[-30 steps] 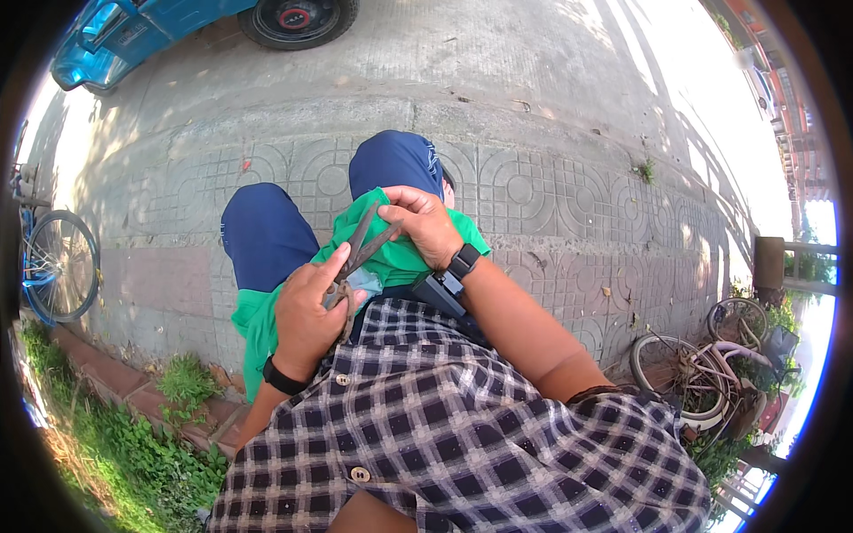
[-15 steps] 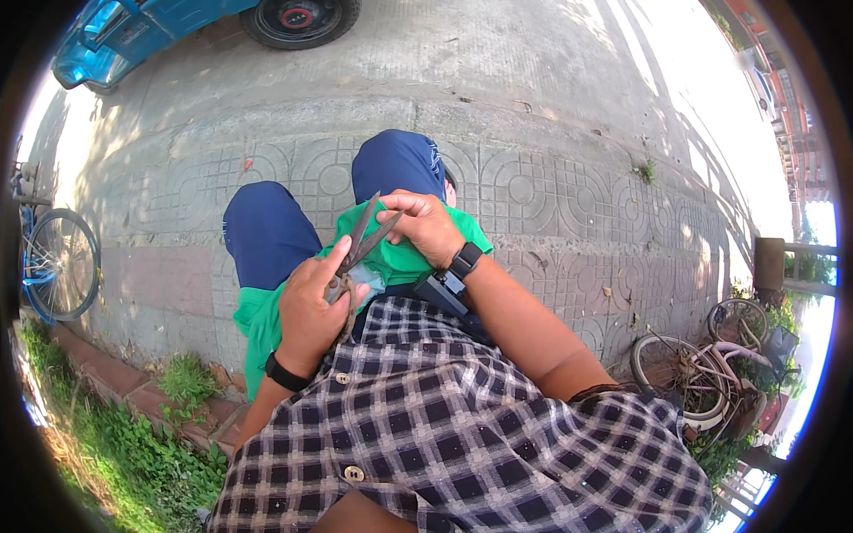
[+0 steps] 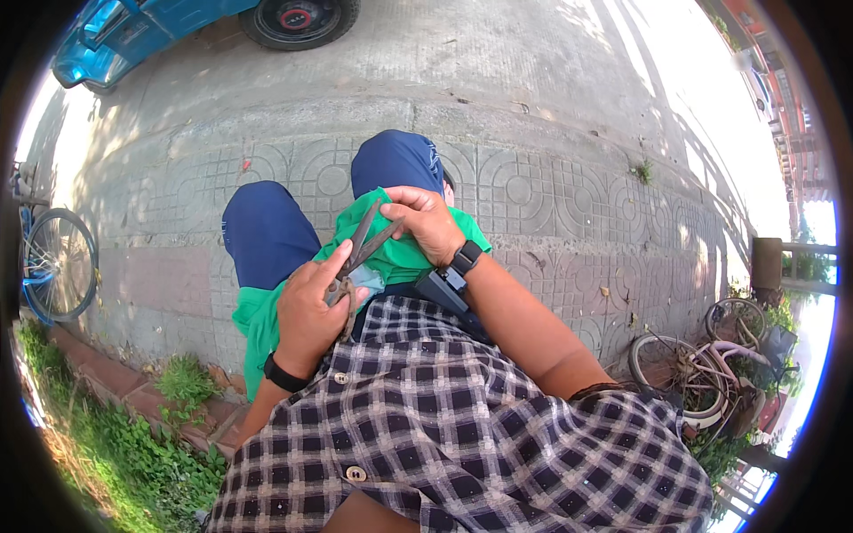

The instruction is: Using scissors to cut and trim a green plastic bag.

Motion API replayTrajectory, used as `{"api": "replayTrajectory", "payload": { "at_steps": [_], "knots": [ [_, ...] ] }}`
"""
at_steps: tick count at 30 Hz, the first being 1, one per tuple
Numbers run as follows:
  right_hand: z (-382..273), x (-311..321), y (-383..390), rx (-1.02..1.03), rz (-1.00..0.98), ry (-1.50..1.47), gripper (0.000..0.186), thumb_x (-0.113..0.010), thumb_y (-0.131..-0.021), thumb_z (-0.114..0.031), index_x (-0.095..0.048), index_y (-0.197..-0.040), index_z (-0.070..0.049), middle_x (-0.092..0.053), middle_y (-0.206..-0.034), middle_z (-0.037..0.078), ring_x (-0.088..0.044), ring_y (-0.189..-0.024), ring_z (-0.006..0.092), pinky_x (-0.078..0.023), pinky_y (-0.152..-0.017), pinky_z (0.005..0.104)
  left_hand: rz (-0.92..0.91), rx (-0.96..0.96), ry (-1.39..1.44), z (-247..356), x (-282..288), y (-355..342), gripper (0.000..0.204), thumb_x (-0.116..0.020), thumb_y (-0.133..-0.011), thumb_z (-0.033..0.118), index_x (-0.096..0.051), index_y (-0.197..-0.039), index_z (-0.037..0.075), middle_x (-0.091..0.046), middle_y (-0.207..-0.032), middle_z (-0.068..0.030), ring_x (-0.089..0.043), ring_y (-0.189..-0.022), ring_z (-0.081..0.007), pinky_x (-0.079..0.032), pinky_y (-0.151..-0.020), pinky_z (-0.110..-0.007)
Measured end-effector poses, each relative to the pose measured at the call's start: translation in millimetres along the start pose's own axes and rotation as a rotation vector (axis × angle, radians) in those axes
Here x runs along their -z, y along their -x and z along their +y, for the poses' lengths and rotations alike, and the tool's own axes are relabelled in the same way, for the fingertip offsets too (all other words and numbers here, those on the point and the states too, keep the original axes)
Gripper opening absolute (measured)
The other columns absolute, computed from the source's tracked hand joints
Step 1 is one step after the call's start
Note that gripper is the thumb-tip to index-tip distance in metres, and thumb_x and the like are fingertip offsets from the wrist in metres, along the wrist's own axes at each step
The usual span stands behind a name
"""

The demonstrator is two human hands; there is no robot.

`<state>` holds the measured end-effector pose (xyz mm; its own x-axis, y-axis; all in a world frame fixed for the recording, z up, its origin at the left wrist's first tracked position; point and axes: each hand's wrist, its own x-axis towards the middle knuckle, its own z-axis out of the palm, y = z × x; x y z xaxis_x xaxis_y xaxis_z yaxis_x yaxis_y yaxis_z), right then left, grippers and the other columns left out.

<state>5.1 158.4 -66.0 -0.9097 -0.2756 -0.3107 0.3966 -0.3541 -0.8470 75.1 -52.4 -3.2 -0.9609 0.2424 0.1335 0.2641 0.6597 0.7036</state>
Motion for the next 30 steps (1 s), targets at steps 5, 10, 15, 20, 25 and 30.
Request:
{"api": "replayTrajectory", "payload": {
  "at_steps": [5, 10, 15, 20, 25, 30],
  "knots": [
    [0.1, 0.6, 0.1, 0.012, 0.005, 0.026, 0.025, -0.065, -0.088, -0.016, -0.065, -0.109, -0.003, -0.068, -0.092, -0.001, -0.056, -0.071, 0.0039, -0.046, -0.062, 0.0189, -0.004, 0.02, -0.007, 0.8, 0.8, 0.4, 0.063, -0.08, -0.067, 0.019, -0.059, -0.126, 0.016, -0.058, -0.077, -0.0068, -0.055, -0.07, -0.0238, -0.044, -0.065, -0.035],
    [-0.3, -0.6, 0.4, 0.009, 0.001, 0.021, 0.024, -0.065, -0.088, -0.016, -0.065, -0.109, -0.003, -0.068, -0.092, 0.0, -0.057, -0.071, 0.0037, -0.046, -0.062, 0.0187, 0.015, -0.004, 0.005, -1.4, -0.7, 0.6, 0.063, -0.08, -0.066, 0.018, -0.06, -0.126, 0.016, -0.058, -0.078, -0.0068, -0.056, -0.071, -0.0238, -0.045, -0.066, -0.035],
    [0.5, 0.4, 0.0, 0.008, -0.006, 0.033, 0.024, -0.064, -0.089, -0.015, -0.066, -0.109, -0.004, -0.068, -0.093, 0.0, -0.057, -0.072, 0.0037, -0.046, -0.062, 0.0186, 0.014, -0.001, -0.003, -2.2, -0.7, 1.0, 0.063, -0.08, -0.066, 0.018, -0.06, -0.125, 0.016, -0.059, -0.079, -0.0068, -0.056, -0.072, -0.0237, -0.045, -0.066, -0.035],
    [1.0, 0.2, -0.6, 0.003, -0.007, 0.05, 0.022, -0.064, -0.089, -0.015, -0.066, -0.108, -0.004, -0.068, -0.092, -0.001, -0.057, -0.07, 0.0036, -0.046, -0.062, 0.0184, 0.006, 0.01, -0.008, -1.4, 0.0, 0.8, 0.063, -0.08, -0.066, 0.018, -0.059, -0.126, 0.016, -0.059, -0.079, -0.0068, -0.057, -0.071, -0.0235, -0.045, -0.066, -0.035],
    [-2.3, -0.9, 0.5, -0.004, -0.04, 0.101, 0.019, -0.063, -0.088, -0.013, -0.067, -0.105, -0.005, -0.067, -0.088, -0.003, -0.054, -0.067, 0.0031, -0.045, -0.061, 0.018, 0.02, -0.011, 0.013, -3.0, -1.5, 0.6, 0.064, -0.081, -0.065, 0.017, -0.059, -0.125, 0.016, -0.059, -0.079, -0.0066, -0.057, -0.07, -0.0235, -0.045, -0.066, -0.034],
    [-2.7, -2.3, 0.5, -0.002, -0.07, 0.13, 0.016, -0.063, -0.089, -0.013, -0.067, -0.102, -0.005, -0.064, -0.084, -0.004, -0.053, -0.066, 0.0027, -0.044, -0.062, 0.0179, 0.029, -0.014, 0.016, -2.8, -2.0, 0.4, 0.064, -0.081, -0.065, 0.017, -0.059, -0.125, 0.016, -0.059, -0.078, -0.0064, -0.056, -0.07, -0.0236, -0.045, -0.066, -0.034]
  ]
}}
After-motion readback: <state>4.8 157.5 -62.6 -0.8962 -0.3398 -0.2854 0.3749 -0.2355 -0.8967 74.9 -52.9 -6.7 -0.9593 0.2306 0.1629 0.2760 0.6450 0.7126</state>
